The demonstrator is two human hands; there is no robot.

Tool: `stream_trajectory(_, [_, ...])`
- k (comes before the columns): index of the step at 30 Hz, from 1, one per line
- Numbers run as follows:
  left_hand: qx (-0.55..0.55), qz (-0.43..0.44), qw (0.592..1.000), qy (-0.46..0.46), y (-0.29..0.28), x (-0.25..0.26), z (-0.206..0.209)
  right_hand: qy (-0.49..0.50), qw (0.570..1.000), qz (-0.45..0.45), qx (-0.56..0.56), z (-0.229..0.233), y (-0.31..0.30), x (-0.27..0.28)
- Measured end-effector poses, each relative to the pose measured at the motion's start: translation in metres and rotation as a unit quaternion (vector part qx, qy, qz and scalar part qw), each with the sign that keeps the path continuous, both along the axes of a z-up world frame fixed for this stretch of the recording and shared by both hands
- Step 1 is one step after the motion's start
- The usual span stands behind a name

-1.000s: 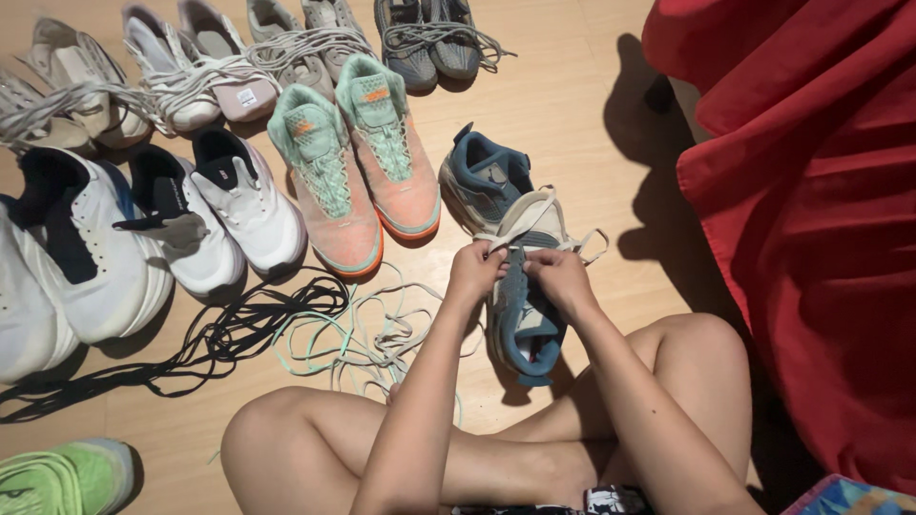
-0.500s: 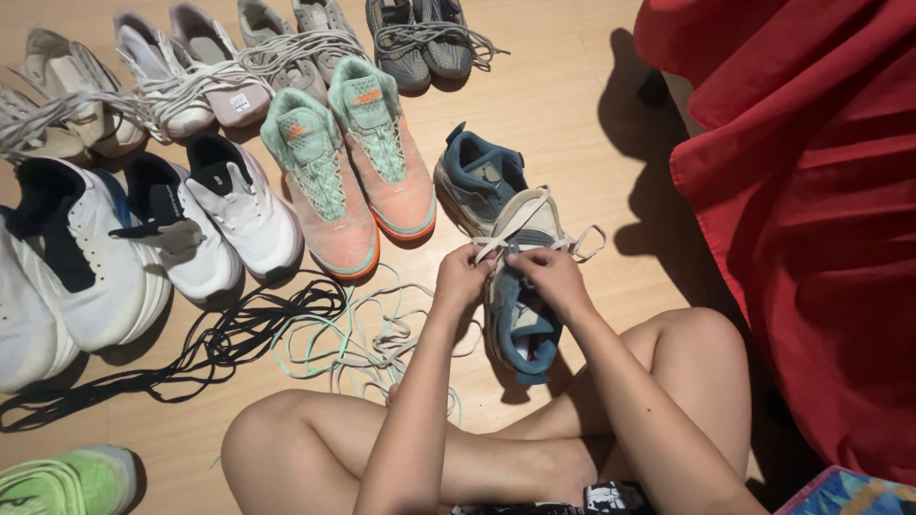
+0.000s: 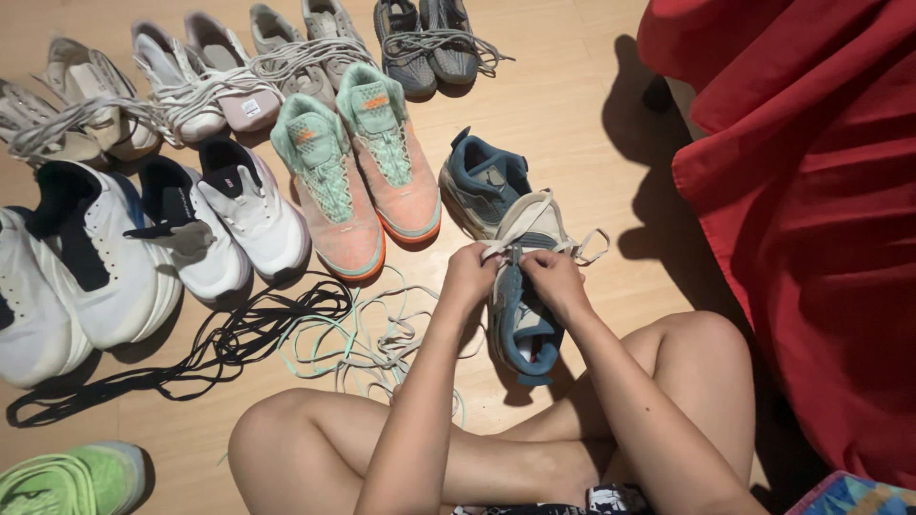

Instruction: The person sits on the floor and unlaces a white sneaker, then picks up a blue sneaker and begins lacing it with a white lace. Several other shoes and loose laces are arranged on the floor nearby.

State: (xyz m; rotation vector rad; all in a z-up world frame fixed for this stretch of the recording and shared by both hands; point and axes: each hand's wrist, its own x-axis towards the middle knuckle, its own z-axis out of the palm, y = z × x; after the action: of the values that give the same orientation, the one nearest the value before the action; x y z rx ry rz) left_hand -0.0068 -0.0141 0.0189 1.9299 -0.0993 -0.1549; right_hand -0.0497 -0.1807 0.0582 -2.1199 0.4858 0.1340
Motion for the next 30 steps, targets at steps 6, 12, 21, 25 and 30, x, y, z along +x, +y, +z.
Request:
stream_trajectory(6, [0.035,-0.016,0.999,-0.004,-0.006,0.006,0.004,0.021,0.997,-0.024,0.067,0.008,0.001,-0.002])
stream_trajectory(12, [0.048,-0.014,0.999,-0.007,-0.009,0.005,0.011,0.005,0.991,-0.020,0.134,0.007,-0.001,-0.003])
stream_trajectory(21, [0.080,-0.013,0.997,-0.012,-0.020,0.005,0.021,-0.073,0.968,0.014,0.238,-0.022,-0.009,0.000])
stream_trajectory(25, [0.166,-0.018,0.983,-0.069,-0.034,0.006,0.015,-0.075,0.977,0.004,0.200,-0.029,-0.011,-0.002])
stream_trajectory(30, [0.107,0.007,0.994,-0.014,-0.037,0.008,0.002,-0.067,0.982,0.016,0.177,-0.028,-0.009,-0.001])
